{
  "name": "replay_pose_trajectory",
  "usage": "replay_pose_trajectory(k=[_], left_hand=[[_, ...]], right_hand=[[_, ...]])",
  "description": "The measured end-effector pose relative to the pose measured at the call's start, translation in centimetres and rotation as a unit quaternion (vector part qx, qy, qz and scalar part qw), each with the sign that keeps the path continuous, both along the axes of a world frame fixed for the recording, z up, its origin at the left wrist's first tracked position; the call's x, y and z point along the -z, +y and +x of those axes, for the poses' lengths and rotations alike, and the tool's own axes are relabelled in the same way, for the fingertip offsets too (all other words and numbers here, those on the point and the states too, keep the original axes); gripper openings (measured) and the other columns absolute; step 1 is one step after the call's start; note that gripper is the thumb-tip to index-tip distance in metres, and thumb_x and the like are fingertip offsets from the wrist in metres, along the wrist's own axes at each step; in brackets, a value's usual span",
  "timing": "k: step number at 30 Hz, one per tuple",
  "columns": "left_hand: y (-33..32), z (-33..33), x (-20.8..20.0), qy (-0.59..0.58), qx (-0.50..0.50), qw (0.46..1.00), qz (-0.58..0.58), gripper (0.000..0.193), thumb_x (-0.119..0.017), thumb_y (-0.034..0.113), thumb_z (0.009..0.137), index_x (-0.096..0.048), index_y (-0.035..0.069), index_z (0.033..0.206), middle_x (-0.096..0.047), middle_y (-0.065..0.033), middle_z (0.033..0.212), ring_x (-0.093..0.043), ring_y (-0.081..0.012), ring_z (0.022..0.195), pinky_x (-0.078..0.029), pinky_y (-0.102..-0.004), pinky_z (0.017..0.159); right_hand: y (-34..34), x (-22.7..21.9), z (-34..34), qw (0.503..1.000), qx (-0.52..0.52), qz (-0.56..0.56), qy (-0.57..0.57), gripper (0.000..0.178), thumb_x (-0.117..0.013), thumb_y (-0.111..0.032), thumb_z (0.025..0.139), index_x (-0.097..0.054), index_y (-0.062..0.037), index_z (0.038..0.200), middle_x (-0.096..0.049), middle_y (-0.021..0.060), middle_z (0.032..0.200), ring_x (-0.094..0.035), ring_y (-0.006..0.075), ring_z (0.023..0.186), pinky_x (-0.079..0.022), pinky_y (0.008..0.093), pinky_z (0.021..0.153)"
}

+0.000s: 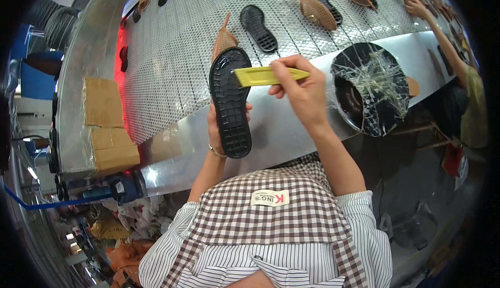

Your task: The person applies adhesive onto shoe soles using a yellow applicator tool dipped into a bowl of glue, picking up shoe parts from a conveyor belt.

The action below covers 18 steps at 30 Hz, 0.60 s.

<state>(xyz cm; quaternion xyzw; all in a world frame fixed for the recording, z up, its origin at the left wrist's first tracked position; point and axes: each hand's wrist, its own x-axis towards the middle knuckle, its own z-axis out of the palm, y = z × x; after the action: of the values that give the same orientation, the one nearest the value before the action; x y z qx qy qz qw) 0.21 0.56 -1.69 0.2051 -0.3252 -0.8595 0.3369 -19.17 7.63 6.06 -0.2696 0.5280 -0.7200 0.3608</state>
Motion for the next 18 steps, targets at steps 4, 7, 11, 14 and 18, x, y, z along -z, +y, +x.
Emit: replay_pose_trajectory(k=[4,7,11,14,18], left_hand=[[0.8,-0.6,-0.3,-0.030,0.013,0.999,-0.028,0.053,-0.028,0.051,0.099,-0.032,0.012,0.136,-0.062,-0.0235,0.102,-0.064,-0.0184,0.077,-0.056,-0.0268,0.061],[1.1,-0.5,-0.2,-0.048,0.020,0.998,-0.040,0.056,-0.030,0.053,0.098,-0.037,0.009,0.132,-0.063,-0.0226,0.101,-0.064,-0.0196,0.078,-0.056,-0.0280,0.063],[1.2,-0.5,0.7,-0.062,0.037,0.997,-0.041,0.060,-0.031,0.054,0.097,-0.042,0.004,0.127,-0.063,-0.0219,0.100,-0.064,-0.0213,0.079,-0.056,-0.0291,0.064],[1.1,-0.3,0.8,-0.045,0.053,0.997,-0.034,0.053,-0.031,0.051,0.098,-0.032,0.012,0.136,-0.063,-0.0234,0.102,-0.065,-0.0164,0.074,-0.056,-0.0253,0.061],[1.2,-0.2,0.8,-0.037,0.046,0.998,0.019,0.052,-0.032,0.050,0.098,-0.033,0.012,0.134,-0.063,-0.0227,0.100,-0.065,-0.0163,0.074,-0.057,-0.0255,0.061]], right_hand=[[-1.0,0.7,0.2,1.000,-0.018,-0.001,-0.002,0.017,-0.062,-0.014,0.092,-0.063,0.0022,0.095,-0.064,0.0060,0.078,-0.060,0.0081,0.058,-0.043,0.0187,0.049],[-1.6,1.7,0.0,1.000,-0.016,-0.001,0.004,0.017,-0.063,-0.015,0.092,-0.062,0.0021,0.096,-0.064,0.0061,0.077,-0.060,0.0082,0.058,-0.044,0.0187,0.050],[-1.8,2.9,-0.3,1.000,-0.010,0.006,0.008,0.018,-0.063,-0.016,0.092,-0.063,0.0017,0.094,-0.065,0.0057,0.076,-0.061,0.0079,0.057,-0.045,0.0183,0.049],[-1.7,3.6,-1.3,0.999,0.040,-0.002,0.016,0.017,-0.064,-0.017,0.091,-0.065,0.0002,0.093,-0.066,0.0049,0.075,-0.062,0.0077,0.056,-0.046,0.0181,0.048],[-1.1,3.0,-1.5,0.990,0.076,0.017,0.114,0.016,-0.064,-0.014,0.091,-0.065,0.0017,0.090,-0.066,0.0058,0.077,-0.061,0.0088,0.057,-0.046,0.0205,0.049]])
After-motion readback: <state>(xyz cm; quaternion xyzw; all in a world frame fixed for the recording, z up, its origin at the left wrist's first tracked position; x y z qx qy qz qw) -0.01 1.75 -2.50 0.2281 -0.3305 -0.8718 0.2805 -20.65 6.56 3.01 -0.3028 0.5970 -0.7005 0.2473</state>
